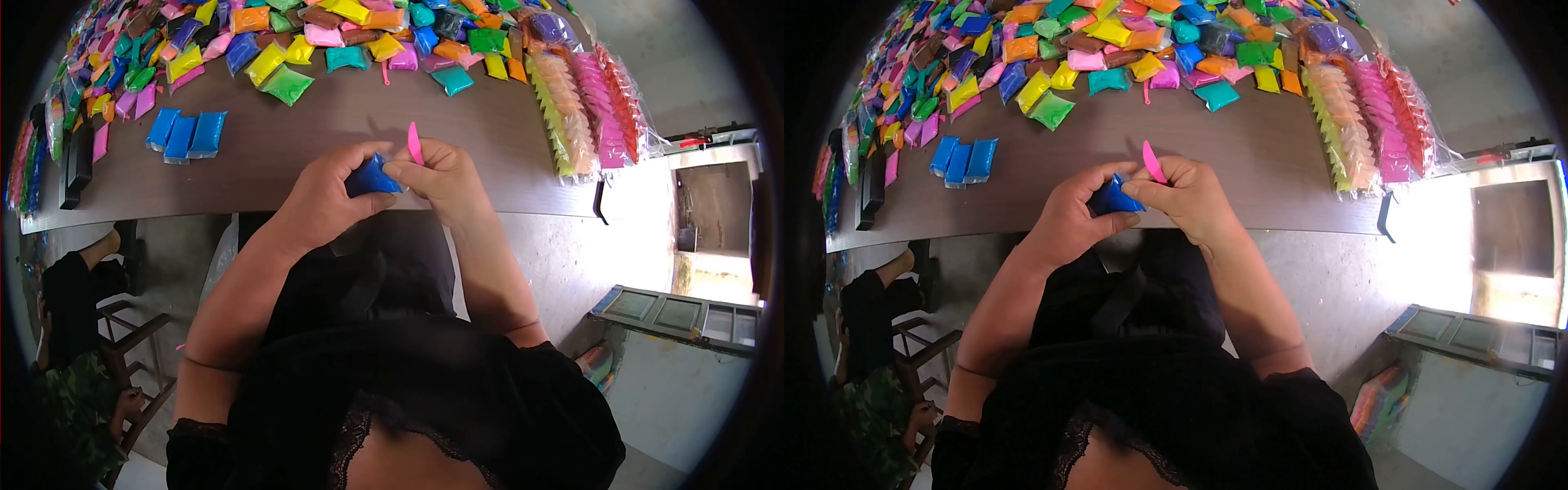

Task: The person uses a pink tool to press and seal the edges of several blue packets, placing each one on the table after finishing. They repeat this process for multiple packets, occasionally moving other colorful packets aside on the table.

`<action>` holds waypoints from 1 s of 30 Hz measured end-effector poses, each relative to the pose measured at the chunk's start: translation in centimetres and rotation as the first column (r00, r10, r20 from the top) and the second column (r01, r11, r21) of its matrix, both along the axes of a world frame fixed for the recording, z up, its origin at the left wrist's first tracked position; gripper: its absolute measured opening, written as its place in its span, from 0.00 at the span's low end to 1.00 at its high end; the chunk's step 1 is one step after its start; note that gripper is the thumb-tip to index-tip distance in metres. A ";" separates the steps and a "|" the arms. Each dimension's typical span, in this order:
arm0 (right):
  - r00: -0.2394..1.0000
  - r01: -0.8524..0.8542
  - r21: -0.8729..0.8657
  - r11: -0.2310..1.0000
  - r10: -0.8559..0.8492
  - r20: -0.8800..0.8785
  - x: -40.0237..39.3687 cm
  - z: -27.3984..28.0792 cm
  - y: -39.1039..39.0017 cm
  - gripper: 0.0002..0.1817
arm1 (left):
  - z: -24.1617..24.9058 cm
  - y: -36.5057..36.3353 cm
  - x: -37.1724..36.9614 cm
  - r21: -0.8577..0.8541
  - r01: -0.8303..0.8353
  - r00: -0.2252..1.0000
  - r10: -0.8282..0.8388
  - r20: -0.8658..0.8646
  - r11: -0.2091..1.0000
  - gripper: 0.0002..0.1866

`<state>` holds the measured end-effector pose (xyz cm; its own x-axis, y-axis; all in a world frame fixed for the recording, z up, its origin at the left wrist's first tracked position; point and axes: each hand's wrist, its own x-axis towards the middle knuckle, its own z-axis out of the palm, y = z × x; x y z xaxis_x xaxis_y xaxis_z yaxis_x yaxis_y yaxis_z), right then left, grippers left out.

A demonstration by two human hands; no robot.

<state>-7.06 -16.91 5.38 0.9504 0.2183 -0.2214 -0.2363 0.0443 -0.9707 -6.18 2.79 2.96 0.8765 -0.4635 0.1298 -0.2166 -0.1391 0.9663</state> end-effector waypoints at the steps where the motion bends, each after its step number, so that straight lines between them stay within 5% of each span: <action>1: 1.000 -0.012 -0.002 1.000 0.012 0.027 0.0 0.0 -0.1 0.04 | 0.0 0.0 0.0 -0.021 0.011 1.000 -0.011 -0.029 1.000 0.29; 7: 0.994 0.000 0.174 0.985 0.019 -0.111 0.1 -0.6 -0.7 0.08 | -0.1 -0.3 0.2 -0.021 -0.016 0.998 0.017 0.057 1.000 0.25; 17: 0.995 -0.009 0.153 0.988 0.024 -0.094 -0.3 0.1 -0.6 0.10 | 0.0 0.0 0.2 -0.017 -0.019 0.989 0.021 0.149 1.000 0.24; 23: 0.998 0.046 0.073 0.996 -0.044 -0.036 -0.8 0.7 -0.4 0.10 | 0.4 -0.1 0.0 -0.016 -0.050 0.992 0.052 0.114 0.999 0.25; 25: 0.991 0.018 -0.076 0.997 -0.007 0.132 -0.9 1.0 -0.4 0.09 | 0.6 -0.1 0.0 0.016 -0.061 0.986 0.058 0.158 0.998 0.25; 30: 0.995 0.017 -0.113 0.993 -0.006 0.098 -1.0 1.4 -0.5 0.09 | 0.7 -0.1 0.0 0.029 -0.044 0.986 0.039 0.161 0.999 0.25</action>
